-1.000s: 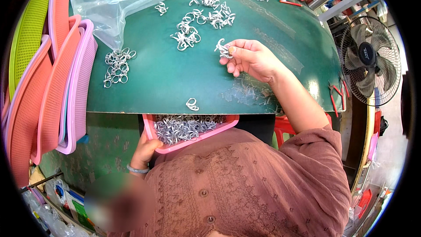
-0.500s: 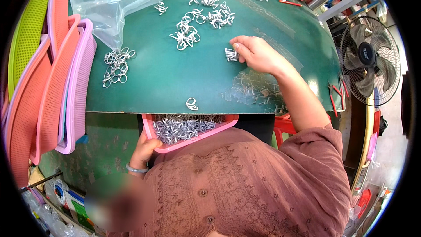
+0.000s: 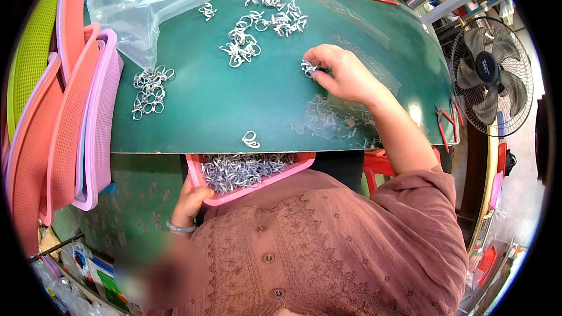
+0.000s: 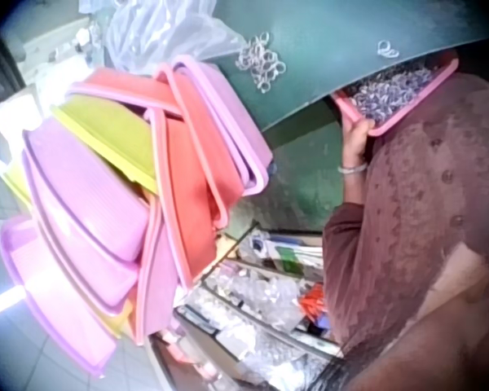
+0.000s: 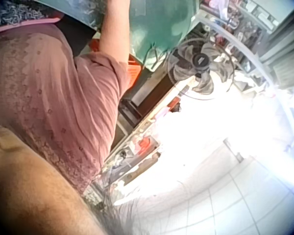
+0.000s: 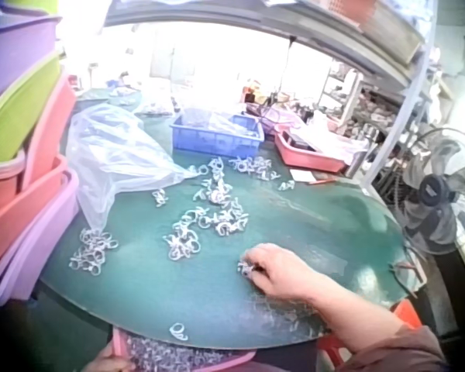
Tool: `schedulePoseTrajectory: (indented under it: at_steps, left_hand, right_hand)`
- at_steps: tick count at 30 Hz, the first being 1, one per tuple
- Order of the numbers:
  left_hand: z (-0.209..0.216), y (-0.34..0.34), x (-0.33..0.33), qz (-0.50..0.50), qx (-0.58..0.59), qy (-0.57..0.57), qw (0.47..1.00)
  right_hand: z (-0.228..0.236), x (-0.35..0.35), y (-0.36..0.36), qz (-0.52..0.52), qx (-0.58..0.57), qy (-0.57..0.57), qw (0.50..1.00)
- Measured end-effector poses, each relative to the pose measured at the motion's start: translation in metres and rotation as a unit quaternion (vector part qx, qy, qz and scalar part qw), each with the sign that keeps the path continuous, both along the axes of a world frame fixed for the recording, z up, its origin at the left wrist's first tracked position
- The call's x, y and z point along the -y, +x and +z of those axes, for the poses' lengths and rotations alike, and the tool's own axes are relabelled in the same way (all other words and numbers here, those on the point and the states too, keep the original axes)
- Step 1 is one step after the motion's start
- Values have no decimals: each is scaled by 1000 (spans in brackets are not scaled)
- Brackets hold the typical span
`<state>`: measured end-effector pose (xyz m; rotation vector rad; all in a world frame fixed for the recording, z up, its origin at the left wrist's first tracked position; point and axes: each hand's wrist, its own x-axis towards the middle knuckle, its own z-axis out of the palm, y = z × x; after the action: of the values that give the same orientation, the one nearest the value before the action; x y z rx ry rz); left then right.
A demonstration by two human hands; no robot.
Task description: The person sorts small silver metal clasps on a green worktable, picking them up one by one and placing them into a pink plastic tray. After filling the tray, the person transfers the clasps into a clear plastic bag and writes on a small white label with a red pencil.
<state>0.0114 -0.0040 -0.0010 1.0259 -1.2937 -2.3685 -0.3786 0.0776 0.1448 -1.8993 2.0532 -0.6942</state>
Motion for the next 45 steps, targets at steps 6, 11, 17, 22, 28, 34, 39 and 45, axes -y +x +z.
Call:
schedulePoseTrajectory:
  at_steps: [6, 11, 17, 22, 28, 34, 39, 45]
  left_hand:
    - [3, -2, 0, -3, -2, -7, 1000]
    - [3, -1, 0, -4, 8, -3, 1000]
    - [0, 0, -1, 2, 4, -9, 1000]
    - [1, 1, -1, 2, 11, -12, 1000]
    - [2, -1, -1, 3, 13, -11, 1000]
    - [1, -1, -1, 1, 15, -9, 1000]
    - [0, -1, -1, 5, -1, -4, 1000]
    - [-2, -1, 0, 2, -11, -2, 1000]
  right_hand:
    - [-7, 0, -7, -76, 308, 51, 947]
    - [5, 1, -4, -116, 410, 93, 900]
    - [0, -2, -6, -144, -2, 54, 988]
    - [0, -6, -15, -134, -29, 1, 991]
    - [4, -8, -12, -92, 54, -5, 994]
    - [0, -7, -2, -89, 73, 21, 993]
    - [-4, -5, -7, -119, 289, 41, 949]
    - [6, -6, -11, -116, 476, 53, 870]
